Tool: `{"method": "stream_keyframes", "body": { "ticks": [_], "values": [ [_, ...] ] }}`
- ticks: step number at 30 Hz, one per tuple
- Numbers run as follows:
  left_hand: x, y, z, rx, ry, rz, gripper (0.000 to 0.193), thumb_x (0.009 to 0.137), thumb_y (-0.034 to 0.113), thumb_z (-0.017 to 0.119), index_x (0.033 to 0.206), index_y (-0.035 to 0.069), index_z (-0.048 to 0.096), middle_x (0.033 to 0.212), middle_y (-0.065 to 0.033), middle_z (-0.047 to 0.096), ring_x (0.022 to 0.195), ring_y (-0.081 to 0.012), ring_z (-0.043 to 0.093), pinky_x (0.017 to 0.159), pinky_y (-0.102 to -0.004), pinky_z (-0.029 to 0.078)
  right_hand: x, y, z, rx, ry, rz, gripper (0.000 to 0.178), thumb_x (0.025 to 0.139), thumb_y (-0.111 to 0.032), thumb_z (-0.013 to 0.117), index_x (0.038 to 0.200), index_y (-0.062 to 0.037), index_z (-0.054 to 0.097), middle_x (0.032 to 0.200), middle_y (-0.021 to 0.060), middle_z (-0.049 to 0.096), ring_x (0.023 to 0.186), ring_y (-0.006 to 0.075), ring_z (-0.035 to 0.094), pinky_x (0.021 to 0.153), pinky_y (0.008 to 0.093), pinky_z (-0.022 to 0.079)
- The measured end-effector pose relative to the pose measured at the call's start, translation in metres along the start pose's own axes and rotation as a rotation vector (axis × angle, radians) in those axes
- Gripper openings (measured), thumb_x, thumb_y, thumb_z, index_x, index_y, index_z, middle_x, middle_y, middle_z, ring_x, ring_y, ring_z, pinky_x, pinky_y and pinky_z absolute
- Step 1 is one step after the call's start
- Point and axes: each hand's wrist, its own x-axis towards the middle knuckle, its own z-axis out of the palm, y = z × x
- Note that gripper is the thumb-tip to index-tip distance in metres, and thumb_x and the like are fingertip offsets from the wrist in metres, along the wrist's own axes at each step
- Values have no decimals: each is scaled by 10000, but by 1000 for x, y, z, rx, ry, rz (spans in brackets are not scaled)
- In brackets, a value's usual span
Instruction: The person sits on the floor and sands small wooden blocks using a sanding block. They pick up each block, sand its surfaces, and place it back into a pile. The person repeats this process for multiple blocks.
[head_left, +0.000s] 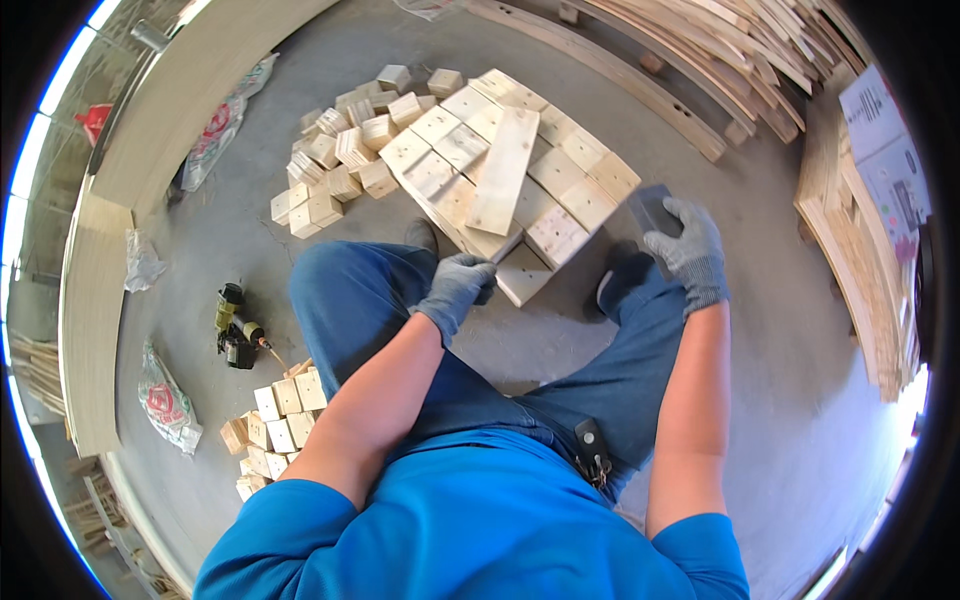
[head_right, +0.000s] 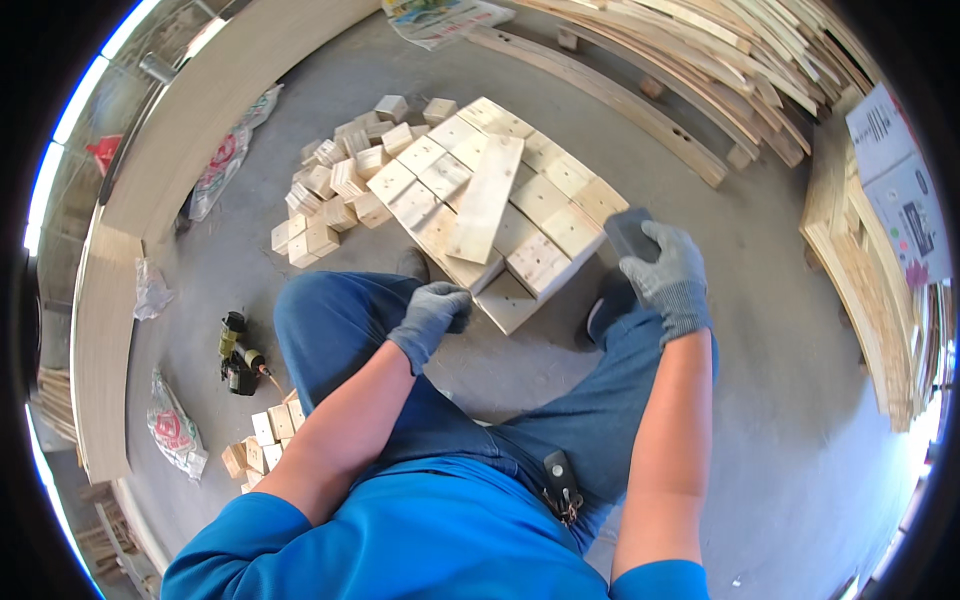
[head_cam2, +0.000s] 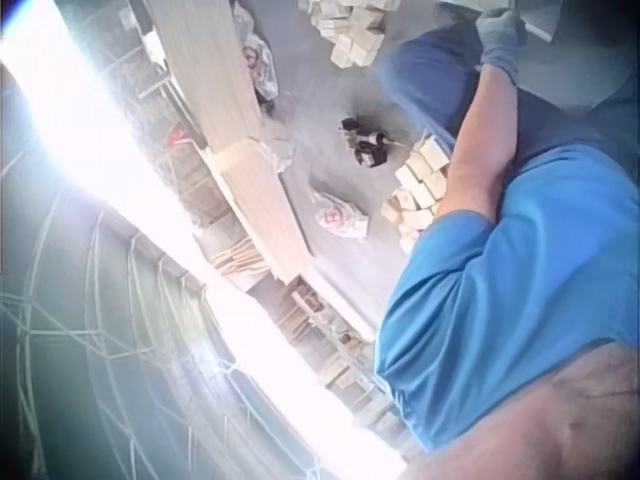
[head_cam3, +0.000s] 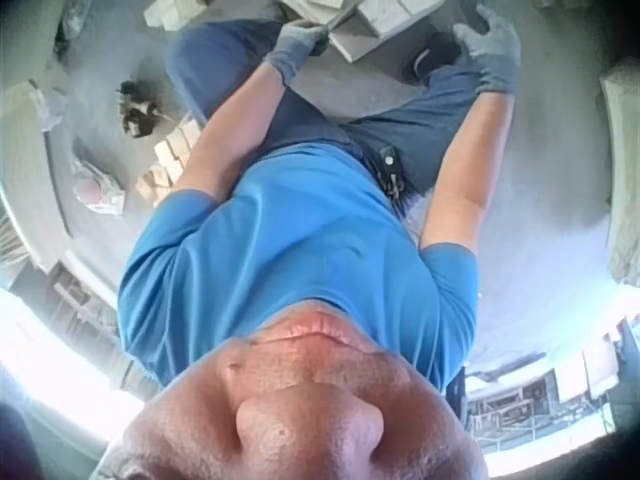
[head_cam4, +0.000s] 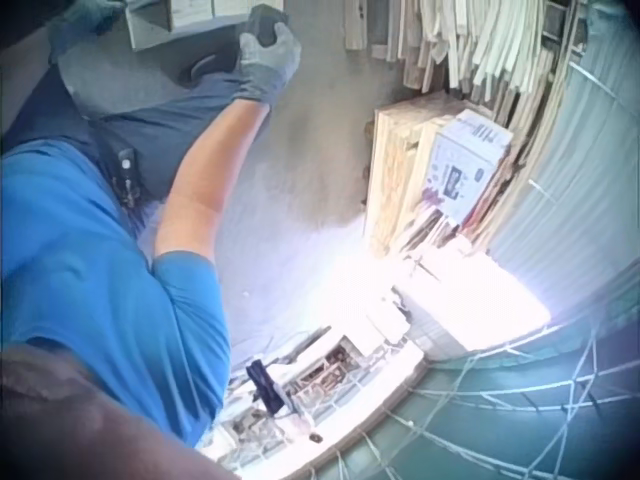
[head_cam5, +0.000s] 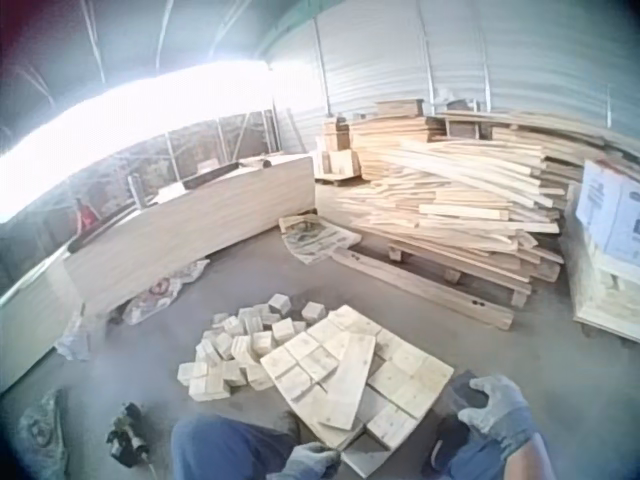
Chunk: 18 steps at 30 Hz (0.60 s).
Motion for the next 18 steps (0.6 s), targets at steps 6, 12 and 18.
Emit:
{"method": "stream_keyframes", "body": {
  "ticks": [6, 12, 18],
  "values": [
    [6, -4, 2, -32, 57, -3, 427, 940, 64, 818, 1313, -77, 664, 994, -110, 748, 754, -169, 698, 668, -305, 591, 3, 2, 3, 22, -45, 8, 652, 719, -224, 938, 1303, -13, 740, 1297, 221, 736, 1225, 380, 693, 1091, 443, 539],
    [10, -3, 3, -37, 101, 40, 465, 941, 89, 834, 1346, -59, 660, 1030, -106, 752, 782, -163, 713, 696, -304, 618, 5, -5, 1, 12, -63, 6, 645, 704, -209, 947, 1281, -6, 743, 1298, 222, 725, 1227, 390, 684, 1090, 445, 539],
    [1, 29, 2, -200, 120, 89, 466, 926, 68, 832, 1346, -50, 668, 1044, -104, 753, 839, -172, 722, 757, -318, 625, 10, -5, 4, 30, -68, -3, 643, 700, -199, 949, 1279, -9, 745, 1310, 219, 719, 1231, 390, 677, 1101, 448, 531]
  ]
}}
